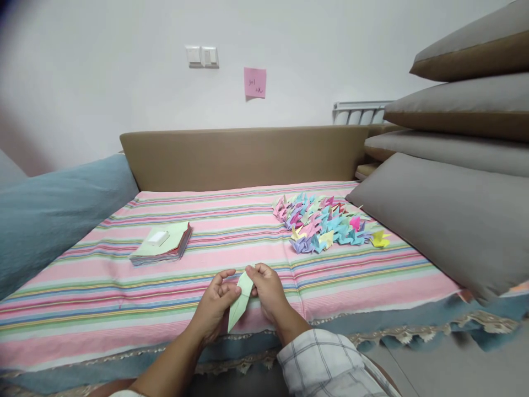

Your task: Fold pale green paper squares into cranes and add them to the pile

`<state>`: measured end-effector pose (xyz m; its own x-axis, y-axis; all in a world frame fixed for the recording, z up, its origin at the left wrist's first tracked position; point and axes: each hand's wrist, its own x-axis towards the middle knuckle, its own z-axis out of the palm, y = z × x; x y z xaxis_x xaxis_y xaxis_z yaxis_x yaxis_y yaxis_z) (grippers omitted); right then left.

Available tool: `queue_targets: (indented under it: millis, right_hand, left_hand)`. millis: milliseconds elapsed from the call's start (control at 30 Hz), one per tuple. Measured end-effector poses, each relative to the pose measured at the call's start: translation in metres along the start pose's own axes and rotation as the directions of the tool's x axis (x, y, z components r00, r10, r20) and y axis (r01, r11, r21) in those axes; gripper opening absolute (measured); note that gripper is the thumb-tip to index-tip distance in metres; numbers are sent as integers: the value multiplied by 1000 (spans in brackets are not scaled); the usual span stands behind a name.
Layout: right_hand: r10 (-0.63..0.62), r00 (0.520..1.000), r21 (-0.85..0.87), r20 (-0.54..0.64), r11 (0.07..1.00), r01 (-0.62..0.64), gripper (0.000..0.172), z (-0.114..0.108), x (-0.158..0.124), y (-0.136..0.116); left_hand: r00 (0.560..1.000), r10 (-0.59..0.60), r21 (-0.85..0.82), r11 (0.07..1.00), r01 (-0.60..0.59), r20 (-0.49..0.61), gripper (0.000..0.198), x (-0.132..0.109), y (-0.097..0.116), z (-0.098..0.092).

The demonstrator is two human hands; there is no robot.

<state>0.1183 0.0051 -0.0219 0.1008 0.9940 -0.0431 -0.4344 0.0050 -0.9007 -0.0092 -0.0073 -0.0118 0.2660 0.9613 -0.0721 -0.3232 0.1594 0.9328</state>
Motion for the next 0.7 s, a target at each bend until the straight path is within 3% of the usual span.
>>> queue_targets:
  millis: [133,233,267,333,367,433,567,633,700]
  right_hand:
    - [19,1000,47,4,999,-20,40,2,-1,0]
    - [-19,999,22,-45,1000,20,41,0,2,-1]
    - [-47,996,1,-79,999,47,41,-1,3,-2]
    - [-99,984,-39,-145,995,95,39,-2,5,-3]
    - [-109,980,-45,-165,994,103,39,-1,5,-3]
    - [-96,980,-21,-172,995,94,38,1,4,-3]
    - [-10,993,82,-118,996,20,40,10,-4,-8]
    - [18,998,120,-62,993,-11,41,12,-8,-11]
    - [-8,1000,140,-23,990,12,40,11,-10,-14]
  left_hand:
    - [999,46,54,997,-46,0,46,4,-2,-4]
    - [978,200,282,943,-175,-65,38,6,2,-8]
    - [945,318,416,872,-260,-76,32,6,5,-9]
    - [872,486,659,640,-396,52,18,4,10,-9]
    - [852,503,714,543,-442,144,14,3,12,-9]
    - [833,489,748,445,-493,259,17,1,13,-8]
    - [850,475,730,494,-471,227,23,1,10,-6]
    - [882,446,705,576,-414,153,18,2,9,-6]
    - [925,376,615,716,-330,59,16,4,8,-6]
